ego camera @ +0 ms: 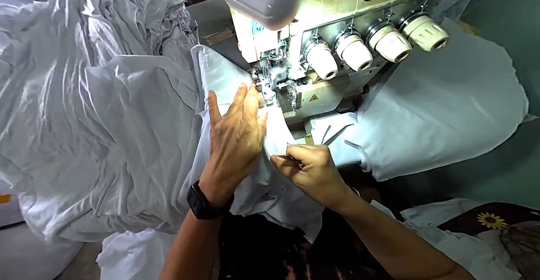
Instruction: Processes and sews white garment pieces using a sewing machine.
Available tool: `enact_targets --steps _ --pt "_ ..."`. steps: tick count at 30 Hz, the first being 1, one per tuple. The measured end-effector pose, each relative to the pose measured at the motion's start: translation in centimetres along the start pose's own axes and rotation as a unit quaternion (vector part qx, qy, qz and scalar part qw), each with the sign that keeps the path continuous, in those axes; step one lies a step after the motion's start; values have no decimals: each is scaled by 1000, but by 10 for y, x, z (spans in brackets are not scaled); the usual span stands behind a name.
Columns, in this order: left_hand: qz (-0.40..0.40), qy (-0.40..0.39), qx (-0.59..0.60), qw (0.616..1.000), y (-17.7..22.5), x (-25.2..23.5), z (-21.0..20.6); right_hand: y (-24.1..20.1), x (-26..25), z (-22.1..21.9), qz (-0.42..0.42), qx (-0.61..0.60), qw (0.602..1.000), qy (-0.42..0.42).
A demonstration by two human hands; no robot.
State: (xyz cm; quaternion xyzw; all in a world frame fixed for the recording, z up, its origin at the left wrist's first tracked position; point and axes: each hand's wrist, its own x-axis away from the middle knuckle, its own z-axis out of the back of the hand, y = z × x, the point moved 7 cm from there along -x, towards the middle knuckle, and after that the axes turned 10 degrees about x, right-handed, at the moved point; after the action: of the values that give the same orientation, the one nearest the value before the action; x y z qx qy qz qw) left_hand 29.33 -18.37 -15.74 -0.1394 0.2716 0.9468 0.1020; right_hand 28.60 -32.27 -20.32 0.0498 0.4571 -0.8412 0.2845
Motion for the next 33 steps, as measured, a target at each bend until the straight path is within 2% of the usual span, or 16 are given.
enact_targets --steps 2,4,7,9,11,13,14,16,18,20,23,25,27,29,30,33 --pt "5 -4 74 997 -9 -3 11 5 -10 -6 -74 -160 982 -66" --pt "22 43 164 985 -24 5 31 12 -15 -16 -176 -313 926 -119" --pt "53 265 237 933 -54 57 81 15 -20 -21 -244 -447 851 -128" --pt "78 474 241 843 -83 136 111 16 -22 -22 -253 -490 826 -116" --pt "173 645 206 715 -124 227 112 18 -25 -23 -259 -487 827 -109" --pt "329 642 273 637 -166 292 67 18 -24 -23 -266 -469 836 -102" --pt "381 578 348 632 -173 303 31 17 -24 -22 -264 -457 844 -100" --pt "440 434 438 653 -145 288 -35 15 -26 -19 -244 -444 858 -89" --pt "463 407 418 667 -104 271 -61 13 -26 -10 -204 -436 875 -58" --pt "404 479 305 717 -83 270 -17 16 -25 2 -159 -434 887 -9" --pt "320 546 81 770 -79 269 120 27 -15 6 -197 -394 897 -17" --pt "349 485 -28 801 -109 267 192 27 -7 -9 -222 -364 900 -87" --pt "393 356 -123 839 -148 245 231 21 7 -26 -225 -358 894 -146" --pt "399 296 -141 856 -157 190 239 17 18 -39 -226 -364 886 -176" --pt "360 282 -128 880 -152 168 231 17 21 -43 -227 -365 885 -179" --pt "125 239 -74 960 -83 122 154 17 26 -47 -211 -365 887 -190"
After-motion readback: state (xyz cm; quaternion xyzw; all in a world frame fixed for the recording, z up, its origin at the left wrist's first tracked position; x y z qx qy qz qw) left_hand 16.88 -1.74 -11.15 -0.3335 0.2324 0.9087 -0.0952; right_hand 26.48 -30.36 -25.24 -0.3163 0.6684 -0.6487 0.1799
